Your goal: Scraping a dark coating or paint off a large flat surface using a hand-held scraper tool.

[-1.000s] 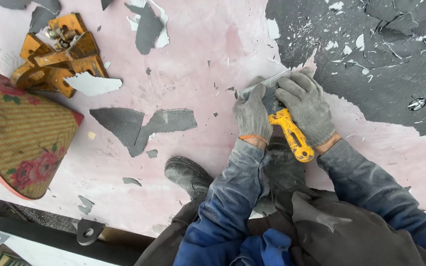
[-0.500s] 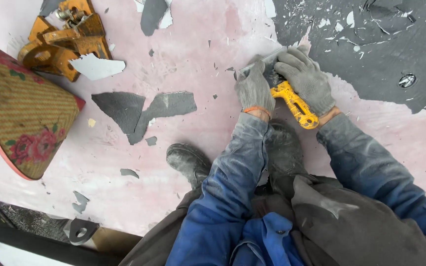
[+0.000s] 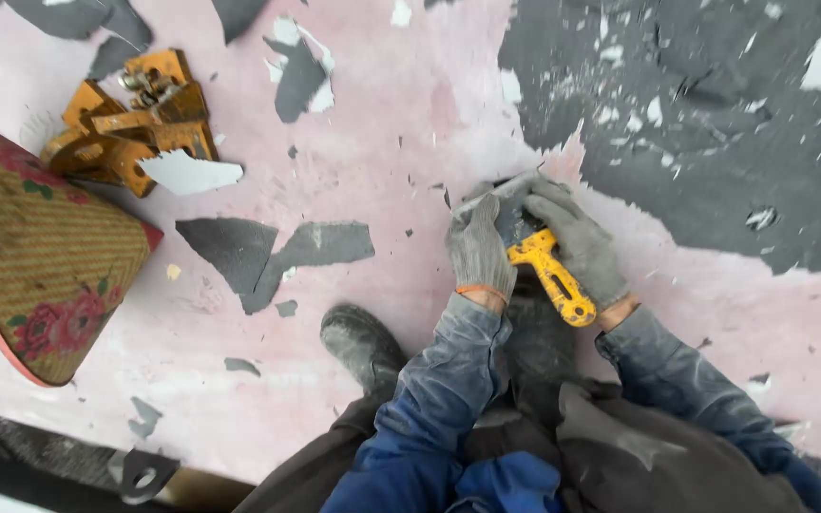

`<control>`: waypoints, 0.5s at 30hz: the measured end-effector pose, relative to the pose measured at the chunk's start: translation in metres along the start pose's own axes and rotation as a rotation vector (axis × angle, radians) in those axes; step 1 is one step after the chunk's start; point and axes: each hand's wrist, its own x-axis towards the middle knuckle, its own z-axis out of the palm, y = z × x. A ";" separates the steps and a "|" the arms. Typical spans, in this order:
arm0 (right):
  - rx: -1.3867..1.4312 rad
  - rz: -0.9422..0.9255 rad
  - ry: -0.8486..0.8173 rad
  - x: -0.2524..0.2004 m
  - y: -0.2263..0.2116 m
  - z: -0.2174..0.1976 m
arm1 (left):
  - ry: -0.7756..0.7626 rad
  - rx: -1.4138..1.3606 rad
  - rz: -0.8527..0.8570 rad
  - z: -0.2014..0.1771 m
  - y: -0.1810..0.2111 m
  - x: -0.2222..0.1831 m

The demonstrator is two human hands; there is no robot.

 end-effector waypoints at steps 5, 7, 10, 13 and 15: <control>0.638 0.482 0.155 -0.024 0.007 -0.006 | 0.059 0.081 -0.045 0.012 0.008 -0.005; 0.851 0.787 0.159 -0.009 -0.003 -0.017 | 0.101 0.152 -0.032 0.005 0.004 -0.010; 0.839 0.784 -0.054 0.032 -0.005 -0.022 | 0.083 0.043 -0.026 0.010 0.001 -0.006; 0.675 0.895 -0.067 0.040 0.017 0.001 | 0.064 0.023 -0.029 0.022 0.005 0.002; 0.583 0.866 -0.003 0.049 0.020 0.000 | 0.006 -0.096 -0.100 0.019 0.001 0.010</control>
